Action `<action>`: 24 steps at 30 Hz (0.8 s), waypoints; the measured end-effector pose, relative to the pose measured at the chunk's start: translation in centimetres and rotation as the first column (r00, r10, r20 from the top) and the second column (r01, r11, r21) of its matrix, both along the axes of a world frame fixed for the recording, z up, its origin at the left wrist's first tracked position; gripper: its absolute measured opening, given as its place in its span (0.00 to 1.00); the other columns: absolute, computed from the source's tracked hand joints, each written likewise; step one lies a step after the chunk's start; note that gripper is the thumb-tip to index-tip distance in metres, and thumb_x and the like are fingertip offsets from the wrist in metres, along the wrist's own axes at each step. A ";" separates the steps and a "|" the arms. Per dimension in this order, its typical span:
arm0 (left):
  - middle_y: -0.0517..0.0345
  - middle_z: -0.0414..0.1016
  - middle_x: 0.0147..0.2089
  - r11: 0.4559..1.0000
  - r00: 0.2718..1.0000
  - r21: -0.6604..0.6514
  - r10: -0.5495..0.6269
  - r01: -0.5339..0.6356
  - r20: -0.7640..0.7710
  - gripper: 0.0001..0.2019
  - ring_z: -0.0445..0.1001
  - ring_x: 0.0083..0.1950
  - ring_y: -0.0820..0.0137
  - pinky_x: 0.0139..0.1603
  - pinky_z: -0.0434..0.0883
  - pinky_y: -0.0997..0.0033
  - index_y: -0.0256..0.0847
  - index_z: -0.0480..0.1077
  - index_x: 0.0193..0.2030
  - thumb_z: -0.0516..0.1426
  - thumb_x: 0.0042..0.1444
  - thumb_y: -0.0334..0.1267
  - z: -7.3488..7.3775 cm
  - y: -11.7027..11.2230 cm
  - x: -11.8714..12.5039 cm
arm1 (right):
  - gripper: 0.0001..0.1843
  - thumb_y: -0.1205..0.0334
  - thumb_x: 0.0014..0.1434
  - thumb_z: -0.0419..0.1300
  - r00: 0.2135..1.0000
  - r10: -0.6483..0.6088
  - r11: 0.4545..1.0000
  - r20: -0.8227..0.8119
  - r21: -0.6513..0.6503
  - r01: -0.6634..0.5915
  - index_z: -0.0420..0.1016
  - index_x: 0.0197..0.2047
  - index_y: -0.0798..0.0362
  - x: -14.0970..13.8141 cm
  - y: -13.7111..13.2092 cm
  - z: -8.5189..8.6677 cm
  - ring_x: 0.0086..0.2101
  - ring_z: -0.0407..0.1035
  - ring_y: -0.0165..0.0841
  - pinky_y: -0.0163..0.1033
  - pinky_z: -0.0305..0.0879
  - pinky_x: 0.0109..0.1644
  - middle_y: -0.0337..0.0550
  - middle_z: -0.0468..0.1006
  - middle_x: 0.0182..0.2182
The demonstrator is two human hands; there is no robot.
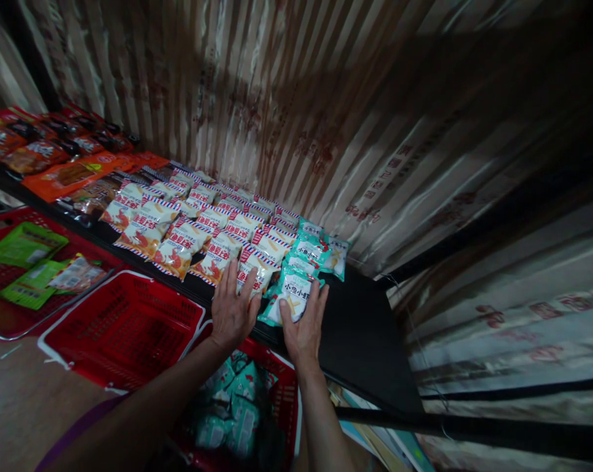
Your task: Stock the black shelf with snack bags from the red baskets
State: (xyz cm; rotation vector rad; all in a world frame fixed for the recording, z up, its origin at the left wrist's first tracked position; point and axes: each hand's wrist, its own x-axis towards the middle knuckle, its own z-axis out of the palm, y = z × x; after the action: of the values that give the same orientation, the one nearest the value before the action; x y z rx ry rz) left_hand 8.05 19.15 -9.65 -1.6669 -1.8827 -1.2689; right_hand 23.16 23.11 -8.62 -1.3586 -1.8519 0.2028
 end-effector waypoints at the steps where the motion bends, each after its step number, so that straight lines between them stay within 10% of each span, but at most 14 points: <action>1: 0.39 0.45 0.70 1.000 1.000 -0.012 -0.004 0.004 0.001 0.28 0.50 0.69 0.51 0.59 0.62 0.49 0.40 0.56 0.64 0.55 0.57 0.38 -0.1 0.0 0.0 | 0.45 0.41 0.57 0.52 1.000 0.014 0.999 -0.011 -0.037 -0.015 0.37 0.69 0.53 0.0 0.1 0.0 0.66 0.36 0.51 0.61 0.47 0.63 0.58 0.36 0.68; 24: 0.32 0.40 0.70 0.995 0.998 0.084 -0.051 0.047 0.049 0.35 0.41 0.71 0.47 0.63 0.55 0.43 0.35 0.47 0.67 0.56 0.57 0.42 0.2 0.8 0.4 | 0.54 0.35 0.52 0.52 0.992 -0.010 0.985 -0.130 -0.172 -0.013 0.34 0.69 0.61 0.8 2.9 0.5 0.67 0.29 0.46 0.58 0.34 0.67 0.58 0.35 0.68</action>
State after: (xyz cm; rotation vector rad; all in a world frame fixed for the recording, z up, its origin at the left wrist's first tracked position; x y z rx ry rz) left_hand 8.49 19.93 -9.49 -1.6627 -1.8024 -1.4015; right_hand 24.00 26.03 -8.10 -1.4255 -1.7585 0.4511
